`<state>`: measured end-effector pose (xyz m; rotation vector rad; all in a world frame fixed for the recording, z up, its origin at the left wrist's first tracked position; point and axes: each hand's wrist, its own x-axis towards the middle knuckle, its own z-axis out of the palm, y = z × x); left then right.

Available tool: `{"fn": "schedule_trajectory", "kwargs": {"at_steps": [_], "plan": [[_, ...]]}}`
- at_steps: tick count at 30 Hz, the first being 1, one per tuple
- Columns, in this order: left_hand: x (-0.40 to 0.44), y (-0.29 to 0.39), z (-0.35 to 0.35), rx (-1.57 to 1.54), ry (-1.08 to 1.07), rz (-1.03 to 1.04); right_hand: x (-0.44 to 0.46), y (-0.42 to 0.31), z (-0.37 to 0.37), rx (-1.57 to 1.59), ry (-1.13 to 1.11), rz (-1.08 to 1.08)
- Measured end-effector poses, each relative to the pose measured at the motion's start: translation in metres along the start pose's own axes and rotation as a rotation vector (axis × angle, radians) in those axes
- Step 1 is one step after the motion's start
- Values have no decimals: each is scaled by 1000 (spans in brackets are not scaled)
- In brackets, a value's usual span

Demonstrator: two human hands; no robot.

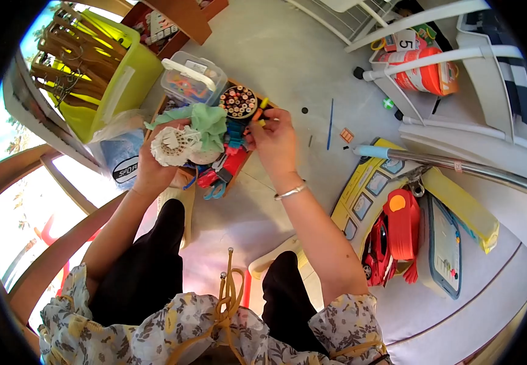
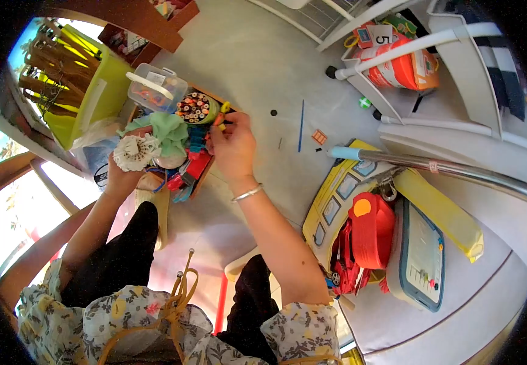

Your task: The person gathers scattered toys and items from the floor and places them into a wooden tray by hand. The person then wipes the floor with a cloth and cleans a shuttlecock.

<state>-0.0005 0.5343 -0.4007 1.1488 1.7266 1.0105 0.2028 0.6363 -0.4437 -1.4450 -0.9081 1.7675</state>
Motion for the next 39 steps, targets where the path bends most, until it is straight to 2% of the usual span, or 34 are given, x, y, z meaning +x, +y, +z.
{"fn": "schedule_trajectory", "kwargs": {"at_steps": [2, 3, 7, 9, 11, 12, 14, 15, 17, 21, 23, 24, 26, 39], "plan": [[1, -4, 0, 83, 6, -32, 1, 1, -1, -588, 67, -324], [1, -4, 1, 75, -7, -29, 2, 5, -2, -764, 131, -602], [0, -8, -1, 73, 1, -8, 11, 11, -24, -723, 229, -619], [-1, -10, -3, 62, -4, -5, 29, 26, -60, -767, 349, -532], [-1, -10, -5, 52, -9, -1, 49, 41, -106, -1039, 511, -542], [-1, -9, -6, 93, -27, 16, 54, 43, -124, -1038, 512, -546], [-1, -9, -7, 136, -52, 32, 58, 46, -146, -1321, 559, -475], [-2, -10, -7, 122, -44, 5, 56, 42, -146, -1319, 563, -468], [0, -8, -4, 104, -40, -20, 52, 26, -143, -1413, 325, -301], [0, -7, 0, 123, -18, -15, 63, 23, -146, -1451, 466, -398], [-3, -7, -1, 130, 0, -7, 62, 13, -149, -1476, 551, -242], [-3, -6, 0, 86, -7, 15, 63, 13, -151, -1464, 542, -250], [-1, -3, 0, 48, -7, 40, 66, 22, -159, -1442, 561, -99], [1, -9, 1, 108, 2, 52, 58, 19, -168, -1496, 556, -118]]}}
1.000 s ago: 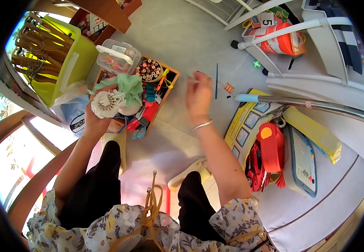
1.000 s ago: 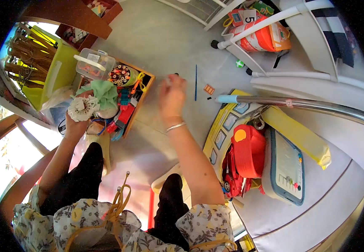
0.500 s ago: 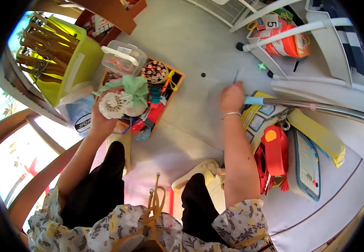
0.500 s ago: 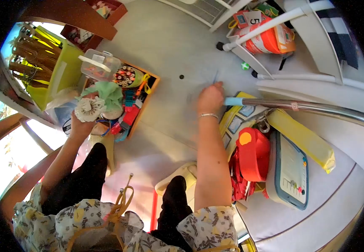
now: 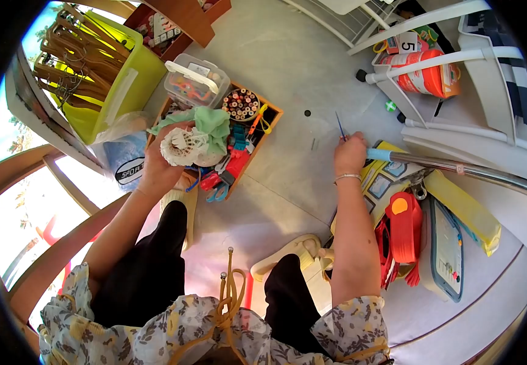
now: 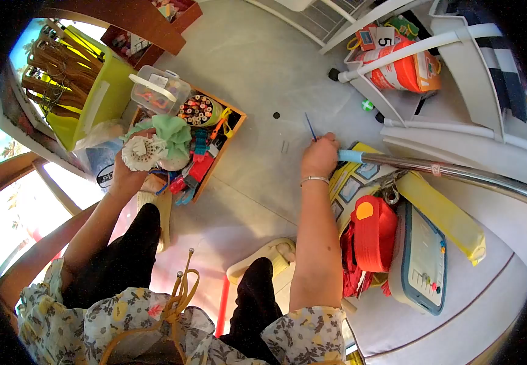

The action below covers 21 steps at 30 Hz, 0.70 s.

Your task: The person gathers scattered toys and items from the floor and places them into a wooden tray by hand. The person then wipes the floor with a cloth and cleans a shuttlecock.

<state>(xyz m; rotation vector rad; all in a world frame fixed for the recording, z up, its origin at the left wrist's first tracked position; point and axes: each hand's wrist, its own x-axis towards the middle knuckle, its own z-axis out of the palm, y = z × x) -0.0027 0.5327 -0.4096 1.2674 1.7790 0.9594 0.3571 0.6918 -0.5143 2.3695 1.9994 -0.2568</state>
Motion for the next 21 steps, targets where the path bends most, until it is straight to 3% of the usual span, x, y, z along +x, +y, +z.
{"fn": "schedule_trajectory", "kwargs": {"at_steps": [4, 6, 8, 12, 19, 21], "plan": [[2, -1, 3, 12, 17, 26, -18, -8, -17, 32, 20, -106], [1, -2, 3, 20, 25, 41, -31, -23, -20, 562, -78, -98], [1, -3, 4, 16, 28, 1, -60, -51, -41, 1215, -379, 90], [2, -2, 3, 16, 36, -9, -114, -96, -74, 1455, -677, 124], [3, 2, 0, 50, 32, 0, -124, -121, -60, 1270, -581, 142], [3, 2, 0, 57, 33, 12, -125, -121, -49, 1122, -419, -60]]}}
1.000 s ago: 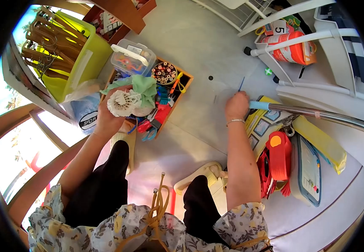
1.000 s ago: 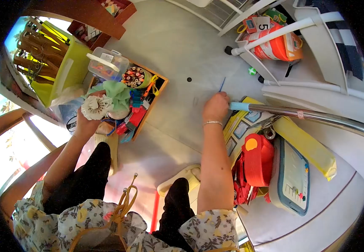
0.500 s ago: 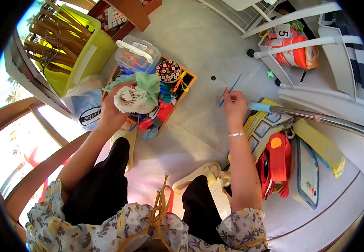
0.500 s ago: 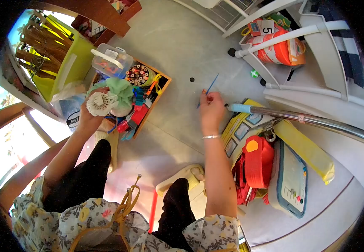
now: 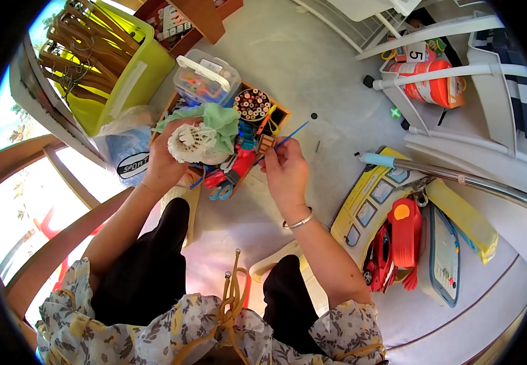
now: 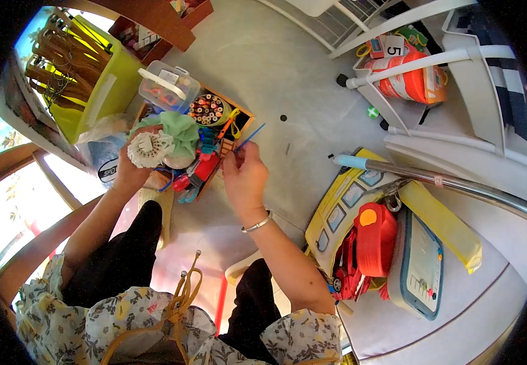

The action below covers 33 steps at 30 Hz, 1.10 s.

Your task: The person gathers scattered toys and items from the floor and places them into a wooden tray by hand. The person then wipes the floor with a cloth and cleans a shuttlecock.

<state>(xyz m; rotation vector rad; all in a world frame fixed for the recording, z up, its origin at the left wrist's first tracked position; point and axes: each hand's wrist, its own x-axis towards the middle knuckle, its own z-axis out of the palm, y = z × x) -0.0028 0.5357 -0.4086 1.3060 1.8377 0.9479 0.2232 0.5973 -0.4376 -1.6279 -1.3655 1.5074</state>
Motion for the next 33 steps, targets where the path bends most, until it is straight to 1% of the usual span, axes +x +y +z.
{"fn": "schedule_trajectory", "kwargs": {"at_steps": [1, 3, 4, 6, 10, 12, 13, 15, 16, 18, 19, 21, 22, 24, 25, 27, 28, 30, 31, 32, 33], "plan": [[0, -1, 0, -8, 1, 1, 1, 3, 1, 0, -1, 0], [0, -1, 0, -17, 1, 2, 2, 7, 1, -109, 48, -178], [0, 0, -1, -23, -5, 2, 2, 7, 2, -111, 48, -178], [0, 0, 0, -31, -11, 2, 3, 4, 3, -138, 123, -321], [0, -3, 1, -23, -3, 4, 7, -13, 2, -200, 105, -275], [0, -3, 1, -24, -3, 2, 12, -16, 3, -249, 123, -423], [0, -2, 1, -28, -2, -4, 14, -13, 3, -248, 123, -422], [-1, -3, 2, -32, -3, -10, 19, -6, 2, -395, 112, -598], [-1, -6, 2, -43, -4, -8, 19, -5, 1, -396, 113, -596], [-1, -7, 2, -53, -5, -5, 20, -4, 0, -456, 72, -684], [-1, -7, 2, -55, -8, -15, 20, -4, 0, -457, 73, -683], [-1, -6, 2, -56, -12, -23, 20, -5, 0, -402, 58, -747], [0, -7, 3, -23, 0, -22, 18, -6, -1, -402, 62, -747], [0, -7, 4, 1, 6, -15, 11, -7, -6, -183, 80, -450], [0, -8, 4, -18, 7, -13, 11, 3, -11, -191, 87, -450], [0, -7, 3, -6, 16, -16, 14, 39, -26, 189, 162, -75], [0, -9, 4, -14, 13, -17, 17, 49, -35, 181, 167, -74], [-1, -14, 5, -83, 32, 16, 28, 68, -56, 53, 351, 102], [0, -13, 5, -79, 39, 29, 36, 86, -66, 54, 352, 102], [1, -12, 5, -76, 40, 31, 45, 106, -74, -154, 369, 33], [0, -10, 5, -63, 37, 31, 48, 108, -77, -362, 382, -34]]}}
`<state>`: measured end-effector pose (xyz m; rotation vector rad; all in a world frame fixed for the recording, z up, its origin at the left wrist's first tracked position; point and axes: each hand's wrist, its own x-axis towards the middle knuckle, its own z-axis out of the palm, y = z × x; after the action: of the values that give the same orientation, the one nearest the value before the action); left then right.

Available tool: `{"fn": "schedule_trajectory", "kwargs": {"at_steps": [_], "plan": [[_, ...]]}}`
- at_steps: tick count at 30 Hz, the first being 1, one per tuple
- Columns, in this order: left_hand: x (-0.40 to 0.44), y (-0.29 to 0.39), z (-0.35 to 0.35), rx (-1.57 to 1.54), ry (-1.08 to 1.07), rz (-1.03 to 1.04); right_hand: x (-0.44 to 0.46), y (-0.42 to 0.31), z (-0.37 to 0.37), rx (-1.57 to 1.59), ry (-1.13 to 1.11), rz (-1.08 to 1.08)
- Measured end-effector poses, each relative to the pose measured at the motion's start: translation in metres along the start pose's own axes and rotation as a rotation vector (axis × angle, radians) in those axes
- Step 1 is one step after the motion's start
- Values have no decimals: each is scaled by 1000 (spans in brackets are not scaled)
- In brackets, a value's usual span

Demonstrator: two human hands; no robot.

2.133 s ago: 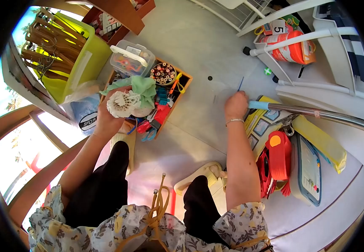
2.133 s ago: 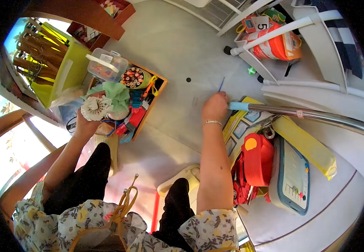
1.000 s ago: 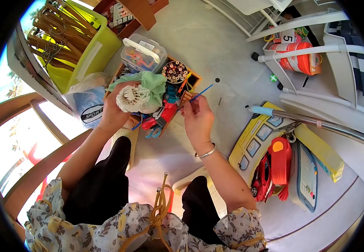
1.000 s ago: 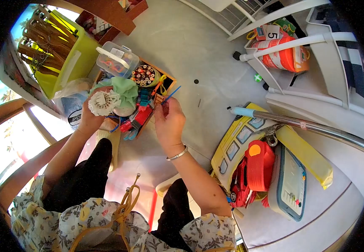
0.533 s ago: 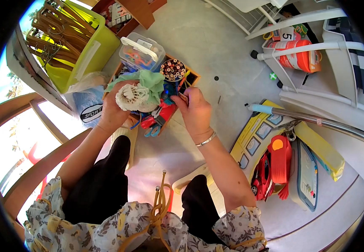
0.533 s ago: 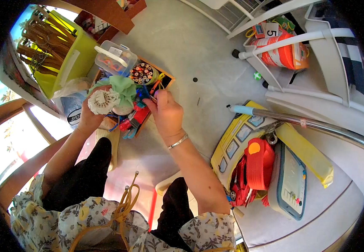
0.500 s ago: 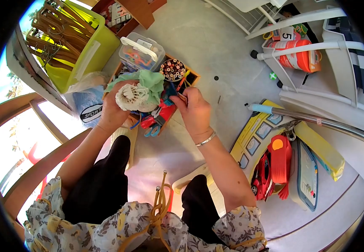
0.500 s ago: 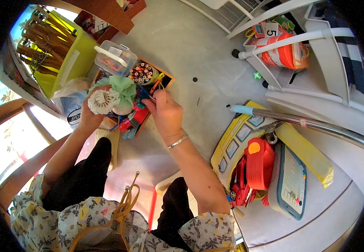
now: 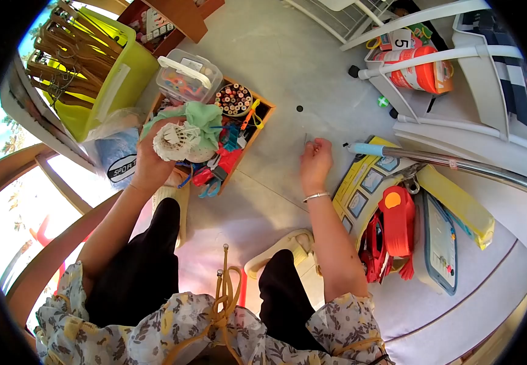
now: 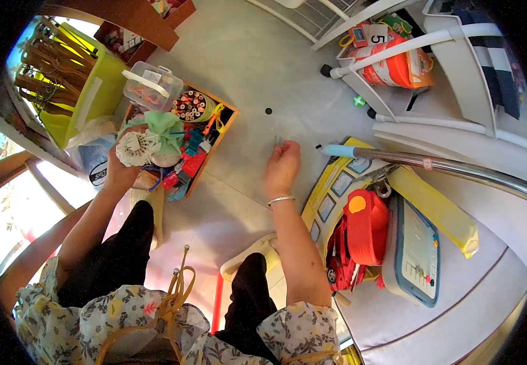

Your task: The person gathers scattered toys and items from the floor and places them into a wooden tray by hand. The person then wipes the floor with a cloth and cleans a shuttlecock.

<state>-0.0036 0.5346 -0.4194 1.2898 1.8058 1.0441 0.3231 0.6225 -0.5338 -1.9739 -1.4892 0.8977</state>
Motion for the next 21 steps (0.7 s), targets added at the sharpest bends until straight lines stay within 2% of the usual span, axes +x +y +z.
{"fn": "schedule_trajectory", "kwargs": {"at_steps": [1, 3, 7, 9, 10, 12, 15, 19, 21], "plan": [[0, 1, -1, 15, -3, 0, 1, 2, 0, 5, -2, 1], [0, 2, 1, -7, -4, -16, 4, 4, 1, -296, -16, -137], [-1, 3, -1, -40, -21, -39, 4, -11, 1, -377, -1, -283], [0, -1, -2, -5, -20, -56, -9, -44, -3, -26, -164, -185], [-1, -3, -2, 30, -24, -74, -20, -62, -4, -28, -169, -188], [-2, 0, -2, 35, -23, -84, -41, -101, -1, 176, -214, -307], [-1, 5, -3, 60, -33, -73, -55, -145, 2, 272, -309, -340], [0, 7, -3, 88, -41, -71, -50, -152, 14, 275, -368, -427], [-1, 4, -5, 62, -38, -86, -46, -138, 18, 377, -305, -290]]}}
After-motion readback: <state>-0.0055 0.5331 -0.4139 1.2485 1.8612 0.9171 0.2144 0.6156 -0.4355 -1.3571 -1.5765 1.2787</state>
